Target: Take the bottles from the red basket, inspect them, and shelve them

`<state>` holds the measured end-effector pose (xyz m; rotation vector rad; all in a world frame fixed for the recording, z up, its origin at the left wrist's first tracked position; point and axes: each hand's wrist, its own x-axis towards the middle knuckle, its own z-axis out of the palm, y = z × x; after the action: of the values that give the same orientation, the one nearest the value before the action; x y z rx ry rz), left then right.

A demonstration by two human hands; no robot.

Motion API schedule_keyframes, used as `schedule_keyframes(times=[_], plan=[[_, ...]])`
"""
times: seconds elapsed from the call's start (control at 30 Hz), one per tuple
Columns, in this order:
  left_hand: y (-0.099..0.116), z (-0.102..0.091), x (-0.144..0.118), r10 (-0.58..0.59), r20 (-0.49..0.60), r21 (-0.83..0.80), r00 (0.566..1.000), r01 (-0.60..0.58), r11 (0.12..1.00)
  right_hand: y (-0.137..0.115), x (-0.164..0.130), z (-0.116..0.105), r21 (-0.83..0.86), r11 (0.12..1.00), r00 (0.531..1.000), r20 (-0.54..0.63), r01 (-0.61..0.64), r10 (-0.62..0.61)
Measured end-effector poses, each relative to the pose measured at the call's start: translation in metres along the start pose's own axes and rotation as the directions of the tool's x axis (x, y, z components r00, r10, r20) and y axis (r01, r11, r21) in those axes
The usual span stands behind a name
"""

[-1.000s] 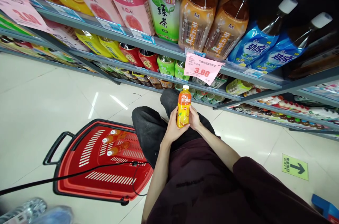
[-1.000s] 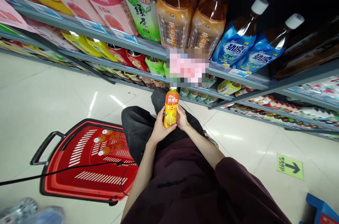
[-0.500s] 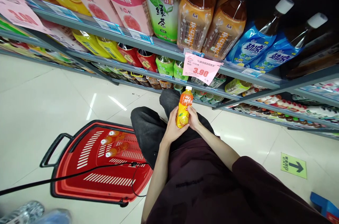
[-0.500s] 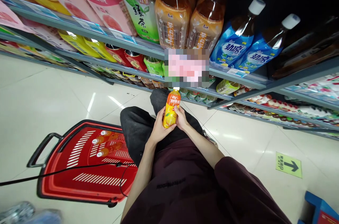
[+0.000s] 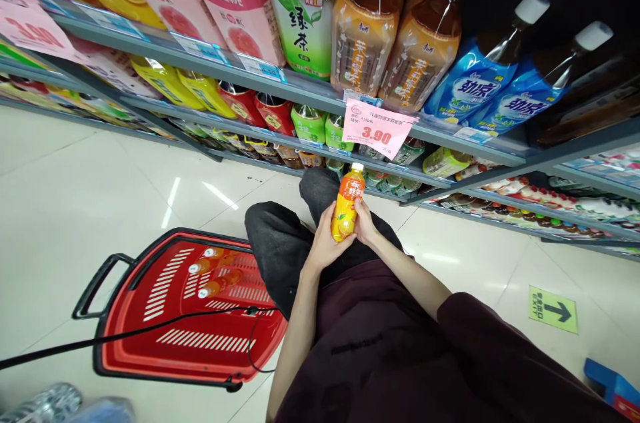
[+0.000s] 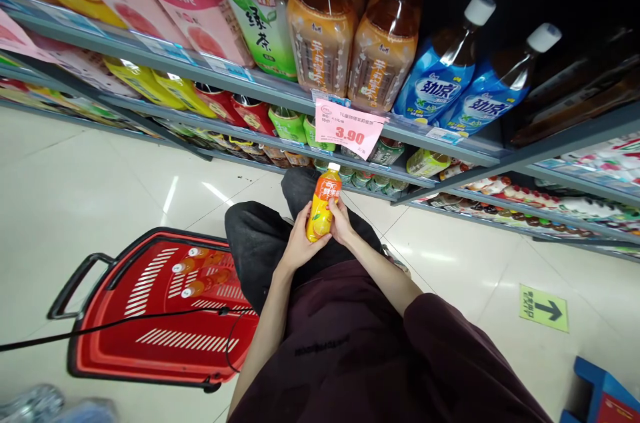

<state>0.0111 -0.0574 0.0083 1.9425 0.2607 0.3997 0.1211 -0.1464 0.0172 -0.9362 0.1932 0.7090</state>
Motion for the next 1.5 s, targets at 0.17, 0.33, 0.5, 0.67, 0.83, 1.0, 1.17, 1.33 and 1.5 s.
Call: schedule_keyframes(times=[0.17,0.33,0.5,0.67,0.83,1.0,1.17,1.33,1.5], plan=[[0.004,-0.001,0.001,0.027,0.020,-0.003,0.999,-0.027,1.000,-0.002,0.002,-0.002,0.032,0.996,0.997,0.017,-0.080,0.080],[0.007,-0.005,0.002,0.026,0.052,-0.025,0.998,-0.024,0.999,-0.007,0.003,-0.002,0.098,0.987,0.991,0.041,-0.128,0.124],[0.004,-0.004,0.000,0.034,0.053,-0.085,0.998,-0.030,0.996,-0.017,0.002,0.000,0.076,0.979,0.978,0.107,-0.189,0.180],[-0.003,0.000,-0.003,0.042,0.064,-0.084,0.997,-0.037,0.996,-0.025,0.001,0.001,0.061,0.966,0.951,0.202,-0.251,0.234],[-0.006,0.000,-0.004,0.047,0.073,-0.063,0.996,-0.042,0.997,-0.030,0.005,-0.006,0.045,0.939,0.920,0.220,-0.341,0.324],[-0.010,0.002,-0.005,0.027,0.032,-0.014,0.999,-0.027,1.000,-0.034,0.007,-0.010,0.003,0.913,0.879,0.273,-0.408,0.392],[-0.009,0.002,-0.004,0.020,0.028,-0.011,0.999,-0.019,1.000,-0.035,0.007,-0.008,0.015,0.908,0.872,0.286,-0.418,0.396],[-0.005,0.002,-0.003,0.033,0.015,-0.002,0.999,-0.033,0.999,-0.035,0.008,-0.008,0.034,0.907,0.875,0.281,-0.419,0.394],[0.025,0.006,-0.014,-0.044,-0.143,0.042,0.989,0.051,0.998,-0.037,0.007,-0.007,0.047,0.904,0.884,0.237,-0.425,0.403]])
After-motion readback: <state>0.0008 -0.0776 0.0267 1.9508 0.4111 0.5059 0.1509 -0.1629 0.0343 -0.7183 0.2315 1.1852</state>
